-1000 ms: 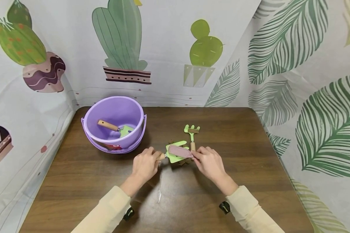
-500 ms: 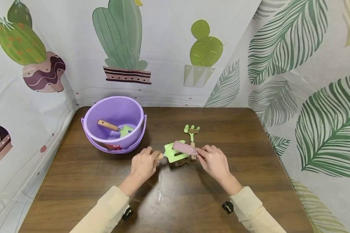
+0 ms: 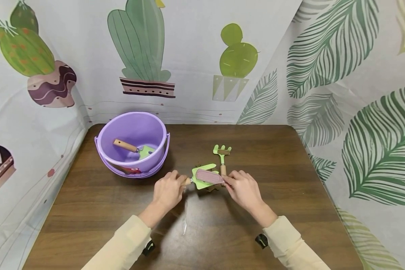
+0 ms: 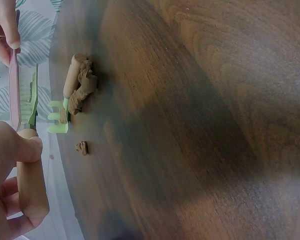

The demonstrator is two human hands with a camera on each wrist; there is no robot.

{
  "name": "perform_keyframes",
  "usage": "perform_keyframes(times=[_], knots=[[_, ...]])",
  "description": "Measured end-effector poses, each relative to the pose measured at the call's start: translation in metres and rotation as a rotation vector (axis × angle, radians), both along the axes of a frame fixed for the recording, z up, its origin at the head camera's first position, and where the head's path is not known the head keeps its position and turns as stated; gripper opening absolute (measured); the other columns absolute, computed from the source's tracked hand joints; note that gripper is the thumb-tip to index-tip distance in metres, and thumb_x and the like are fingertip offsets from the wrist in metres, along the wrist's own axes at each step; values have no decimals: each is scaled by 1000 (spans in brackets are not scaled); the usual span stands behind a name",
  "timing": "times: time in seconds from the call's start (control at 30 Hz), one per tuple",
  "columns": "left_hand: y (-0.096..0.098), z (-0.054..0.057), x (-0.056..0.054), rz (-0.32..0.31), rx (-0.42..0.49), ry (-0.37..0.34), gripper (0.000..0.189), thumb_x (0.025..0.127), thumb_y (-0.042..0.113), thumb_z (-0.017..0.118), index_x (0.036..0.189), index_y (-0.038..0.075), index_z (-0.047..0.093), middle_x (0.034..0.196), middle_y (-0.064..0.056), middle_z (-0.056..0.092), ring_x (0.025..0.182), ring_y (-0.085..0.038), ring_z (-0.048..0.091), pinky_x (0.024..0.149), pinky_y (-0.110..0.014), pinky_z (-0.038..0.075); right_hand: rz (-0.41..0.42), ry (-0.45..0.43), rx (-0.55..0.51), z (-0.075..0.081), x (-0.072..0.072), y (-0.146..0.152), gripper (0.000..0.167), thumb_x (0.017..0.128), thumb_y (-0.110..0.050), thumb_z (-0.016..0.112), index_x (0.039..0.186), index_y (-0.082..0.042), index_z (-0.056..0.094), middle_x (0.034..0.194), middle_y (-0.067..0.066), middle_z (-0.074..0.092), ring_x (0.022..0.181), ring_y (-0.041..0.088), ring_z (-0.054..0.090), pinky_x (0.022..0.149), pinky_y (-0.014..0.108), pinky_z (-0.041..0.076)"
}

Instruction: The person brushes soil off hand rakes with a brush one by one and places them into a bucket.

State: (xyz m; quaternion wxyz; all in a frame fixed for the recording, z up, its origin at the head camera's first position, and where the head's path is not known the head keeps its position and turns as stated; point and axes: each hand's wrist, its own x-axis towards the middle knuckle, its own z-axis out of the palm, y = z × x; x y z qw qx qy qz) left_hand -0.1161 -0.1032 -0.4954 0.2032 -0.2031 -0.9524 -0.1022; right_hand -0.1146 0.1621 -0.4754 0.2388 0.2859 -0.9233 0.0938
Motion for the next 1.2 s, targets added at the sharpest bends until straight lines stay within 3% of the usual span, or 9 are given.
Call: perform_keyframes(times=[0.57,0.87,1.2], knots=[[-8,-1,1,38,-22,-53,31,65,23,78,95,19,68,82,-1,57,68,-18,55,42,-31,41,-66,2,12,3,-3,22,24,73,-14,72,97,-14,72,81,-2,64,71,18,55,59,31,45],[-12,-4,0,47,-20,-68,32,65,23,78,95,19,69,82,0,57,69,-19,57,42,-33,43,-92,22,-37,2,-3,29,24,73,-14,73,97,-14,72,81,-2,63,70,19,55,58,33,45],[-14,-2,1,99,22,-246,28,69,27,76,95,23,68,77,1,55,69,-22,60,47,-38,45,-145,12,-100,1,-5,36,26,72,-13,74,98,-13,72,82,0,65,70,21,57,58,35,46]])
